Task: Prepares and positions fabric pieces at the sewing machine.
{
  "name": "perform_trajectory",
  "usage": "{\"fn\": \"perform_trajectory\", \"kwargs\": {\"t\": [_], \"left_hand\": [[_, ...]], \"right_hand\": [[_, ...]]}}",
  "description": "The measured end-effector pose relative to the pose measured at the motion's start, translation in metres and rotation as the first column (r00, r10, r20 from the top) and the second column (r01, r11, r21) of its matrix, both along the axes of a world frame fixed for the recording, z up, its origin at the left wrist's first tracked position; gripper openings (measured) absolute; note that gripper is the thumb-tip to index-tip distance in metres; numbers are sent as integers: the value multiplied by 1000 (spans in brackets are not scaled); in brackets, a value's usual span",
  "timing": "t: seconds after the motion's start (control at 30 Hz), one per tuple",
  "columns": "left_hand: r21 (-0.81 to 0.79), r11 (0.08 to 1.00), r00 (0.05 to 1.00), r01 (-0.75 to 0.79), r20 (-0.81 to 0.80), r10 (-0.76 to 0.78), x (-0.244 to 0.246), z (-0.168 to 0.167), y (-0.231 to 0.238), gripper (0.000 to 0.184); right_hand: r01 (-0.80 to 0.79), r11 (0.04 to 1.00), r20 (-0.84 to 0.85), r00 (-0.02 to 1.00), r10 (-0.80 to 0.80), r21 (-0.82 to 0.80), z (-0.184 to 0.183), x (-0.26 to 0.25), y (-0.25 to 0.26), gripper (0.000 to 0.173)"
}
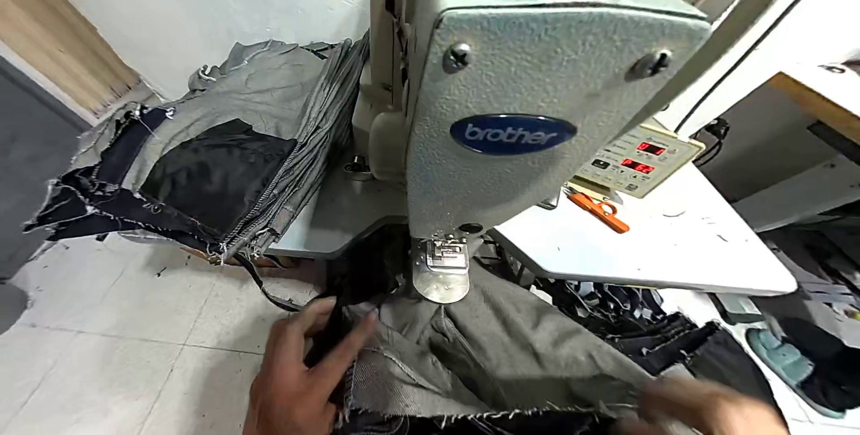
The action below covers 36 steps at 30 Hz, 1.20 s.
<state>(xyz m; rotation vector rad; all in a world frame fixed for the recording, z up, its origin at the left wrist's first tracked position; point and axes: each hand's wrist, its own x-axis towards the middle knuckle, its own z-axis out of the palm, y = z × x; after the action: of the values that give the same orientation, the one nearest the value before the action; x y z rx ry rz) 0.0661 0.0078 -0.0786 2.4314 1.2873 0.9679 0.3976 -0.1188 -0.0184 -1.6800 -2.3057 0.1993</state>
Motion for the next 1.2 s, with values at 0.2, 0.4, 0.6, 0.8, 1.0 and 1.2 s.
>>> {"fn": "perform_trajectory", "kwargs": {"t": [0.2, 0.4, 0.6, 0.8, 1.0, 1.2], "left_hand": [[151, 988, 961, 3, 272, -44, 4, -26, 4, 29], [-644, 714, 912, 274, 410, 21, 27, 18, 25, 25], [-632, 773, 956, 53, 255, 142, 89, -12, 154, 27], [-708, 681, 918, 187, 373, 135, 92, -32, 154, 32], [-624, 772, 961, 121, 269, 66, 88, -6, 129, 12], [-601, 798, 979, 43, 184, 85, 89, -2, 144, 19]], "right_hand": [[-287, 904, -548, 833, 72, -318, -68, 3, 43, 27], [-49, 972, -575, 813, -95, -230, -36, 44, 79, 44], [301, 953, -192, 938, -287, 45, -97, 54, 192, 51], [250, 951, -164, 961, -222, 179, -108, 60, 192, 56], [146, 949, -156, 982, -105, 279, -119, 87, 183, 59], [175, 957, -236, 964, -119, 230, -112, 78, 193, 55]]}}
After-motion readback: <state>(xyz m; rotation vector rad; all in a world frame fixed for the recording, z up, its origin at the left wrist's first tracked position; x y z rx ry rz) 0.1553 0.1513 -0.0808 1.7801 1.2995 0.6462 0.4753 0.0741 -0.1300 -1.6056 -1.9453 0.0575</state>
